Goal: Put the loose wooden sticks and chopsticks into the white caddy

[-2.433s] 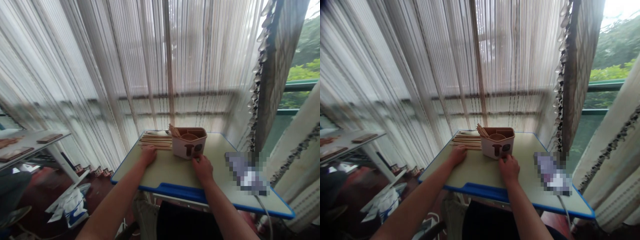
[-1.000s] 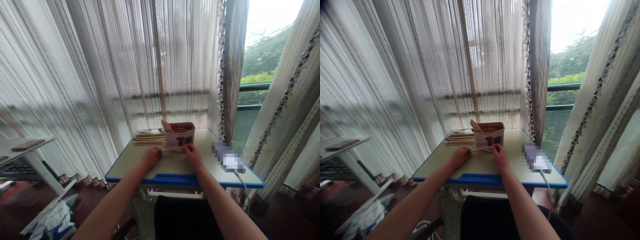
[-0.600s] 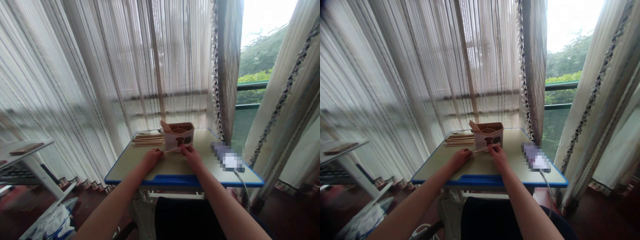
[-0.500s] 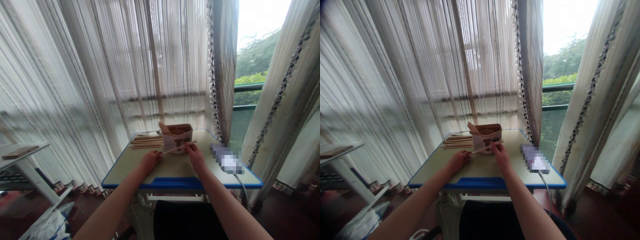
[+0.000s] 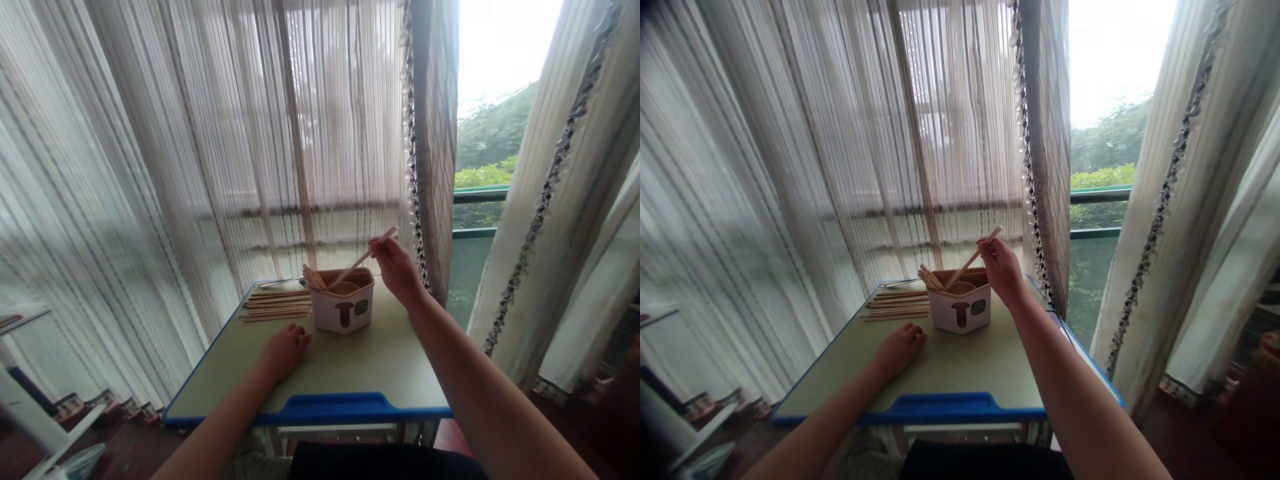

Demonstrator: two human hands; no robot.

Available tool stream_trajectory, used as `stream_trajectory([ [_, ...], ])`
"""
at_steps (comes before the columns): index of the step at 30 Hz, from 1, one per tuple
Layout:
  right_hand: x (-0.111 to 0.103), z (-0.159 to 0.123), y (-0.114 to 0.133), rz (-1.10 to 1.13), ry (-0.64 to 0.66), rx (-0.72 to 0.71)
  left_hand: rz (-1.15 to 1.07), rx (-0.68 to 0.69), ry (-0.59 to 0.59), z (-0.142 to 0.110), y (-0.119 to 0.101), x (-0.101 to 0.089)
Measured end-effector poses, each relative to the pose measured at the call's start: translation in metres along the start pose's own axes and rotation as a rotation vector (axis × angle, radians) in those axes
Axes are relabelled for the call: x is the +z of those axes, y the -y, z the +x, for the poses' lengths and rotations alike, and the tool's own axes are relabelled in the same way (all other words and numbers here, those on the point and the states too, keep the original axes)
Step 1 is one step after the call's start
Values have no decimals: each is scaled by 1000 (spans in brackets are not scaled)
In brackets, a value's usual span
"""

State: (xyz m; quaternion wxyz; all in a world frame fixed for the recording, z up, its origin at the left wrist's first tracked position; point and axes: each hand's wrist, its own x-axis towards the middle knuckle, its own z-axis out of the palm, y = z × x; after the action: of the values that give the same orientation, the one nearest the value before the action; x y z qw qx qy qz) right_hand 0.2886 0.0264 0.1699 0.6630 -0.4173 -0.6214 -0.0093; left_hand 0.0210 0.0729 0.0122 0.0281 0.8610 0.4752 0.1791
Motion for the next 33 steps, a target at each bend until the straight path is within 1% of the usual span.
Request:
stream_trajectory([
  [2, 4, 4, -5, -57, 81, -15, -14, -18, 8, 2, 1, 1],
  [7, 17, 3, -17, -198, 350, -30, -46, -50, 36, 4, 1, 0],
  [11, 25, -1, -29, -238, 470, 24, -55, -120, 53, 3, -2, -3],
  [13, 26, -3, -34, -231, 493, 43, -66, -142, 48, 3, -1, -2],
  [17, 25, -5, -40, -223, 509, 70, -73, -126, 31, 3, 1, 0],
  [23, 19, -4, -44, -367, 533, 1, -22, -123, 66, 5, -1, -3],
  [25, 16, -3, -47, -375, 532, 25, -19, -120, 71, 5, -2, -4],
  [29, 11, -6, -54, -387, 526, 121, -19, -103, 58, 4, 0, -2],
  [33, 10, -9, -55, -352, 492, 190, -19, -73, 39, 4, 3, 1],
])
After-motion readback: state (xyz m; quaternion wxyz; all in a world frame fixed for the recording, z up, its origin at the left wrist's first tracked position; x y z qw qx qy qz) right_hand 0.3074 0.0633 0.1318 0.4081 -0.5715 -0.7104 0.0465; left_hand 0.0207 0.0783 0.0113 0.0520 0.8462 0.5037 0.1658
